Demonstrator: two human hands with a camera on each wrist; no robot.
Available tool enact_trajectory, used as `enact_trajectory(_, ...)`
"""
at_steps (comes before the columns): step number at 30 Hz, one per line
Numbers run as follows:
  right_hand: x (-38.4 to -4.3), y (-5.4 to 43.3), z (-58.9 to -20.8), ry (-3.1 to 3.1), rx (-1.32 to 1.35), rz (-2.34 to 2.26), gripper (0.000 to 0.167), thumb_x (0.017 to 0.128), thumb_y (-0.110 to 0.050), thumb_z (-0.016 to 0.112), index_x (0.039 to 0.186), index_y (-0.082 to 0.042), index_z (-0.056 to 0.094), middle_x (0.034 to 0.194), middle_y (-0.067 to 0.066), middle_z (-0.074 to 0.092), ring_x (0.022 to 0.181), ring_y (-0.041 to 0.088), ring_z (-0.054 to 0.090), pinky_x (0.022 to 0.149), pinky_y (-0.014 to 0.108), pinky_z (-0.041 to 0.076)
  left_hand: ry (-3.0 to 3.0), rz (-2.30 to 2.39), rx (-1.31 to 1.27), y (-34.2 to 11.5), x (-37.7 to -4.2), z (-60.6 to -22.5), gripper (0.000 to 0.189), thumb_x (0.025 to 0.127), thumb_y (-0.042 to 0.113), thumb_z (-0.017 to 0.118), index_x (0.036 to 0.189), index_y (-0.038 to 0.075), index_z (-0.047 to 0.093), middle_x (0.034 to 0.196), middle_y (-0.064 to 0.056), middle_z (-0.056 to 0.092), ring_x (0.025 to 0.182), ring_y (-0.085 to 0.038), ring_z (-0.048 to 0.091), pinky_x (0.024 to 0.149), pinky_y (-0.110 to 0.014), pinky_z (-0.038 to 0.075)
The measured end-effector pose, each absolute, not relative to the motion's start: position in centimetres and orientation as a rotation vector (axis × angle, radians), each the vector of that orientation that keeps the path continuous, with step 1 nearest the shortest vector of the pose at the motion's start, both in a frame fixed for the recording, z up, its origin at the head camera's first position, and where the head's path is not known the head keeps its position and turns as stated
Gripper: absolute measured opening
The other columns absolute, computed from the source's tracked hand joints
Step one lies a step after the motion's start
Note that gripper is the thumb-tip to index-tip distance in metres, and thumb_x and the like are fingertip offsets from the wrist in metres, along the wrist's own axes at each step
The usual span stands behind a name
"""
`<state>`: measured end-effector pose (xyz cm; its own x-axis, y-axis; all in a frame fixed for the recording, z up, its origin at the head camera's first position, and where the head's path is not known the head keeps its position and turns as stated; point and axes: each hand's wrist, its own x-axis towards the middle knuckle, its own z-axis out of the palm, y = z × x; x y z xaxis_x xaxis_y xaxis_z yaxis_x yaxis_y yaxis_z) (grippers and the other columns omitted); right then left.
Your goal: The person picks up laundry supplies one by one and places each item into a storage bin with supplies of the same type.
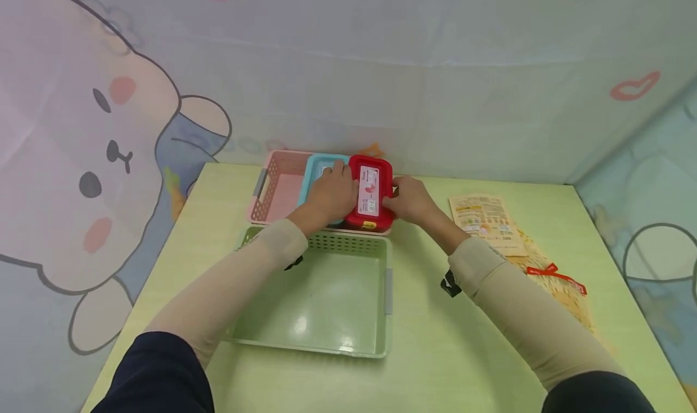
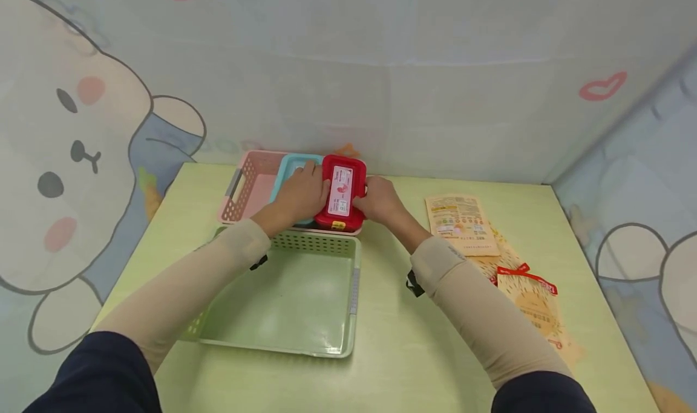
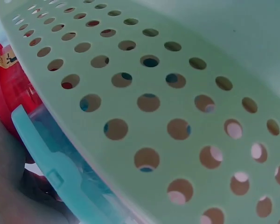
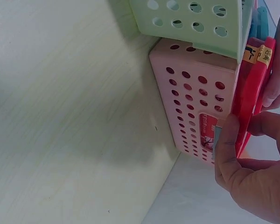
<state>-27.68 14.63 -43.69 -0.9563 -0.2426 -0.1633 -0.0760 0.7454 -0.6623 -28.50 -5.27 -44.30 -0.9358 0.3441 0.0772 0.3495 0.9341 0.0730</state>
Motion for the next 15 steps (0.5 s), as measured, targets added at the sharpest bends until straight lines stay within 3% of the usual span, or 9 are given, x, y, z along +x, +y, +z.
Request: enact_trajectory(15, -27.3, 14.77, -43.64, 2.669, -0.194, -1.078, 0.044, 0.103, -0.019, 0.067, 0.138, 0.004, 0.058, 0.109, 0.018, 0.071, 0.086, 0.027, 0.072, 0.075, 0.034, 0.063, -3.08, -0.353, -0.519, -5.68, -28.74, -44.24, 0.054, 0.112, 0.037, 0.046, 0.147, -0.005, 0.047, 0.135, -0.016, 0.053, 0.117, -0.03, 0.056, 0.102, -0.042, 0.056)
